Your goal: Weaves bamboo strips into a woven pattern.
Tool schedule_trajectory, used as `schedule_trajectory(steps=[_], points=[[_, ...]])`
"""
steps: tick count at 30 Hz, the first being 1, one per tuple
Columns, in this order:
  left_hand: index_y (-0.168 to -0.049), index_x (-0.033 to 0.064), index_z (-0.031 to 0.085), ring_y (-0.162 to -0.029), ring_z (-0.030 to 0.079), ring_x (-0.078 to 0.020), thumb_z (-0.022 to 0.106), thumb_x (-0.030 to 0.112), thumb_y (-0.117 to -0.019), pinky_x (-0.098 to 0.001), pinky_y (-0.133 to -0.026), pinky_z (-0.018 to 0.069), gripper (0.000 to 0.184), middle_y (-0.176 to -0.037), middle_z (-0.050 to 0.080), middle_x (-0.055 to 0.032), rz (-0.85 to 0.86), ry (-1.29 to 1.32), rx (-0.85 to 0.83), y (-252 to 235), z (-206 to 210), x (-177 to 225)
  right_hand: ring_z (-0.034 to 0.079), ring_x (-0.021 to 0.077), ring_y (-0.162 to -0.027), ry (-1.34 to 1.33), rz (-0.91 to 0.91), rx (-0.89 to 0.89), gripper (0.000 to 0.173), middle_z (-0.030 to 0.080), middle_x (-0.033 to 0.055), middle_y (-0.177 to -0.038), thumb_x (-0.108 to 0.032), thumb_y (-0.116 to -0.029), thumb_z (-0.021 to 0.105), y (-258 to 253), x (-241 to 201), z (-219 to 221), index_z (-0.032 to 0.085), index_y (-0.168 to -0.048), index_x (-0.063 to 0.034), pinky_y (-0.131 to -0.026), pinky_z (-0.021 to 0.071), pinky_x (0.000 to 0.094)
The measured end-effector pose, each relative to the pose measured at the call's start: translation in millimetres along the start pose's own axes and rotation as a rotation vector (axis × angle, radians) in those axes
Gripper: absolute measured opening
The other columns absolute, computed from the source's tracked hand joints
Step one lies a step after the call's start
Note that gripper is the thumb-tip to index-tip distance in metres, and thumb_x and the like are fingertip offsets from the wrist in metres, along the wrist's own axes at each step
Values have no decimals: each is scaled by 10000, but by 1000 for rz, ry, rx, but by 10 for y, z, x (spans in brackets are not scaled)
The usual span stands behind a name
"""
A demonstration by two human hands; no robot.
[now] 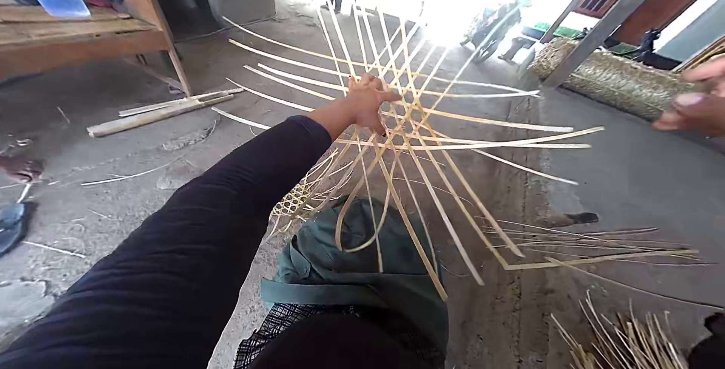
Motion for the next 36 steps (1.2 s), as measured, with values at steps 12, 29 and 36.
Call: schedule_trajectory(steps=[12, 29, 36], points=[[-1566, 482, 358, -1539, 173, -446, 826, 509, -810, -837, -1108, 30, 890, -1570, 424, -164, 236, 280, -555, 2326, 2018, 1257, 632, 275, -1229, 139, 322, -682, 462, 617, 151, -1376, -256, -1064, 569, 1413, 257, 2137, 501, -1501, -124, -1037, 524, 516], [-1332, 213, 674, -1277, 543, -367, 751, 240, -866, -652, -1044, 389, 473, -1321, 627, -129, -17, 279, 160, 1866, 1448, 895, 445, 325, -1448, 66, -20, -394, 575, 502, 196, -1514, -449, -1024, 557, 2698, 424, 3652, 551, -1476, -93, -1224, 252, 637], [-1369, 264, 655, -1272, 576, -322, 535, 213, -994, -769, -1129, 184, 398, -1276, 660, -85, -49, 226, 216, 1795, 1961, 804, 639, 320, -1142, 60, 180, -190, 304, 674, 165, -1226, -208, -1003, 620, 2110, 688, 3226, 691, -1264, -67, -943, 548, 489]])
Point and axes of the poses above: each hand's wrist, its own y-axis away from the middle knuckle, its own z-axis out of the palm, x = y × z, the point moved 4 cm from there along -y, towards the middle knuckle
